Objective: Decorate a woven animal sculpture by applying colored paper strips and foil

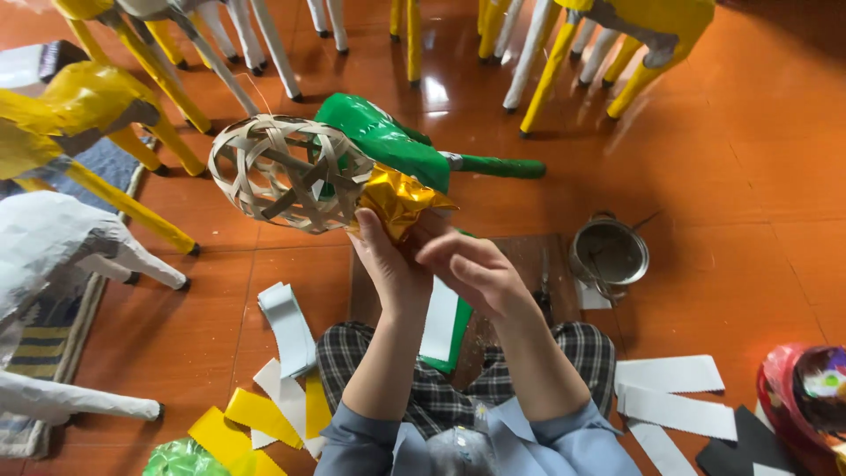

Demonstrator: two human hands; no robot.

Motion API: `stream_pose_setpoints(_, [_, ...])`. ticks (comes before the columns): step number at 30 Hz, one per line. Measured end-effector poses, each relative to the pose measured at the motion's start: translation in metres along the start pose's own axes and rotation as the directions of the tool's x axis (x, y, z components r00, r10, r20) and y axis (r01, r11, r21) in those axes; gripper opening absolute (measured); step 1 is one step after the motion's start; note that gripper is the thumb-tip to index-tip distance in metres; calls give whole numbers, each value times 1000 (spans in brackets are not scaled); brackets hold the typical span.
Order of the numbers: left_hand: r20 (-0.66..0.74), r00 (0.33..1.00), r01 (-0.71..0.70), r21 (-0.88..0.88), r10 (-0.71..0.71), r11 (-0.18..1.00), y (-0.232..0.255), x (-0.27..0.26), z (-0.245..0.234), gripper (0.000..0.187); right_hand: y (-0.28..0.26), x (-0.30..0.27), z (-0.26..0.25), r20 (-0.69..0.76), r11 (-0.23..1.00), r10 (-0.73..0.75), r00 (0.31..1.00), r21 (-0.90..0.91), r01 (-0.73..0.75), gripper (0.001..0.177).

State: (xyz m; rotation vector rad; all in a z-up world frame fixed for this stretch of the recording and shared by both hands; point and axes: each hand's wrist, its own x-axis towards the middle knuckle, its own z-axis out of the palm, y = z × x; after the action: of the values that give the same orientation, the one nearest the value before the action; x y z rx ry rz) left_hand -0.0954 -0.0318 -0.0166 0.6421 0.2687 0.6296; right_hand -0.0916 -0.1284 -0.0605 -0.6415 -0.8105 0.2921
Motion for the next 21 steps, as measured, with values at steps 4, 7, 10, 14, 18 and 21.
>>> stream_pose_setpoints(4, [-5,997,79,-65,-79,995,2,9,-6,60,17,-6,-31,-241,996,91,966,25,-88,21])
stream_pose_setpoints(7, [79,996,49,-114,-40,992,3,9,-7,52,39,11,-44,-359,959,45,932,-245,-141,14])
stream_pose_setpoints(10, [100,994,65,-98,-55,993,7,8,-8,52,50,25,-47,-327,950,-69,943,-311,-38,22])
stream_pose_setpoints(14, [121,993,9,-92,3,996,12,10,-9,54,65,26,-59,-277,893,-162,947,-449,21,24])
stream_pose_setpoints(18, [102,995,-8,-107,19,994,16,0,-1,55,66,36,-53,-273,839,-250,929,-540,67,21])
stream_pose_setpoints(21, [104,995,5,-150,11,989,6,11,-11,57,68,42,-60,-237,775,-282,930,-627,76,21])
